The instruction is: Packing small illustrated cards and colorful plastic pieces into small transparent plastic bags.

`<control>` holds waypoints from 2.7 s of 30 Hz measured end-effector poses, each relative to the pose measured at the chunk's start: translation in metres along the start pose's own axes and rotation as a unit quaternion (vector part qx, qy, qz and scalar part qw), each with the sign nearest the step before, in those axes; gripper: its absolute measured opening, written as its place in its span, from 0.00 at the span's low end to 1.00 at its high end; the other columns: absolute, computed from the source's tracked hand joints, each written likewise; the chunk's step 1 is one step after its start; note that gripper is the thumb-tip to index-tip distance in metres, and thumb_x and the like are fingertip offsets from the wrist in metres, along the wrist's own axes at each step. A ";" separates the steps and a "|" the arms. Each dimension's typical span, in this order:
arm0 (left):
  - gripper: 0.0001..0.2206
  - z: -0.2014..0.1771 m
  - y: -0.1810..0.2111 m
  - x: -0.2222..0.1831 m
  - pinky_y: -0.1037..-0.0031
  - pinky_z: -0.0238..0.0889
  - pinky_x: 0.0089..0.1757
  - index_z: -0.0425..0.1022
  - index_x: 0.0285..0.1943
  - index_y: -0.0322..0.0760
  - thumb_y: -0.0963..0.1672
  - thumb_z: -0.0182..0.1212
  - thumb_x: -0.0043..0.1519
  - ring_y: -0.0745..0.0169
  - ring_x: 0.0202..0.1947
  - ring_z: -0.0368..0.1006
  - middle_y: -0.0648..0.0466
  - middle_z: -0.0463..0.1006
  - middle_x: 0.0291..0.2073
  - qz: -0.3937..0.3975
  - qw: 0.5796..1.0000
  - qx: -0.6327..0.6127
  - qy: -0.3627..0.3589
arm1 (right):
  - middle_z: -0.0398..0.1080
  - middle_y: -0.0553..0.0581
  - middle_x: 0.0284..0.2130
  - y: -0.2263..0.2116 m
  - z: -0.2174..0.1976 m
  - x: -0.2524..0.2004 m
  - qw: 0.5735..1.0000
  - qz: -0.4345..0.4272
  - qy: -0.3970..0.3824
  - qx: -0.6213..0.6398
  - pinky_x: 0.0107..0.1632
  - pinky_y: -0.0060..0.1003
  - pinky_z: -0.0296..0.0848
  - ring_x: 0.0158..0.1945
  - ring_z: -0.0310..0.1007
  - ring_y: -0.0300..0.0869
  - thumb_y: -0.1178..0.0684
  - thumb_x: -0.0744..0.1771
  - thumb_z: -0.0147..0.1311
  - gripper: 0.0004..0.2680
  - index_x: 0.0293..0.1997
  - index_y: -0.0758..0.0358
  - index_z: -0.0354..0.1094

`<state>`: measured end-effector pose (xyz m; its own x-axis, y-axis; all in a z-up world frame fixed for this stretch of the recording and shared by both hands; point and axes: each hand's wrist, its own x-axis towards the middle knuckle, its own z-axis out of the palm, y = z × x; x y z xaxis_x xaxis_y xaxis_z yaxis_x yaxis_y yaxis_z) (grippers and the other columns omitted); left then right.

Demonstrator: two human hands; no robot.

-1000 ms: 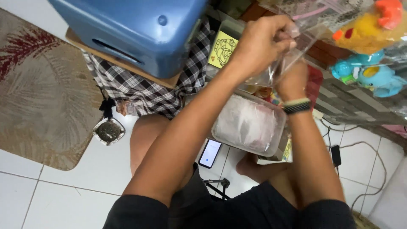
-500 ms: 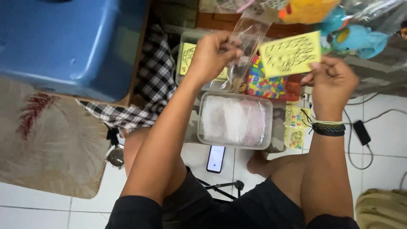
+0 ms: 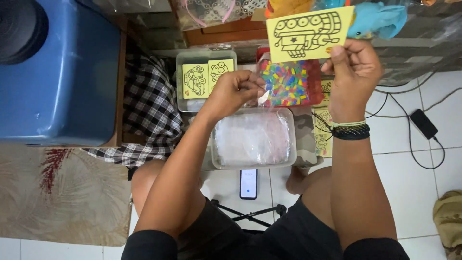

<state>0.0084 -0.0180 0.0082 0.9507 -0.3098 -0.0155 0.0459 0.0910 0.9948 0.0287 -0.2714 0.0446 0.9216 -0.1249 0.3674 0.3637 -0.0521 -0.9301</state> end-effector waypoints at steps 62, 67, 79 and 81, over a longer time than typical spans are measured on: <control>0.04 -0.025 -0.012 -0.011 0.77 0.76 0.30 0.80 0.42 0.29 0.37 0.67 0.60 0.72 0.26 0.76 0.51 0.81 0.25 0.014 1.000 0.012 0.002 | 0.72 0.60 0.29 -0.001 0.047 -0.021 0.957 -0.168 -0.181 -0.150 0.46 0.41 0.66 0.37 0.68 0.48 0.62 0.68 0.68 0.04 0.45 0.68 0.79; 0.06 -0.020 -0.001 -0.016 0.80 0.69 0.31 0.81 0.43 0.30 0.37 0.68 0.59 0.75 0.25 0.71 0.54 0.79 0.23 0.027 0.999 0.002 0.025 | 0.68 0.69 0.47 -0.016 0.056 -0.027 0.946 -0.162 -0.222 -0.173 0.61 0.56 0.58 0.54 0.63 0.61 0.62 0.69 0.61 0.01 0.42 0.66 0.75; 0.12 -0.022 -0.001 -0.013 0.83 0.67 0.34 0.81 0.52 0.32 0.37 0.68 0.59 0.74 0.27 0.73 0.55 0.80 0.27 0.046 0.999 0.005 0.024 | 0.61 0.60 0.55 0.018 0.050 -0.027 0.963 0.057 -0.249 -0.087 0.45 0.26 0.74 0.47 0.70 0.38 0.57 0.65 0.68 0.09 0.47 0.64 0.75; 0.12 -0.023 -0.003 -0.013 0.83 0.68 0.33 0.81 0.51 0.33 0.37 0.70 0.59 0.75 0.28 0.74 0.53 0.82 0.28 0.051 0.998 0.018 0.019 | 0.66 0.57 0.40 0.032 0.043 -0.026 0.965 0.065 -0.244 -0.065 0.39 0.24 0.74 0.40 0.72 0.34 0.60 0.66 0.67 0.06 0.43 0.69 0.75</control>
<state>0.0033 0.0074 0.0035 0.9609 -0.2646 0.0822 -0.0616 0.0855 0.9944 0.0223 -0.2277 0.0047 0.9238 0.3413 0.1732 0.2499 -0.1950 -0.9484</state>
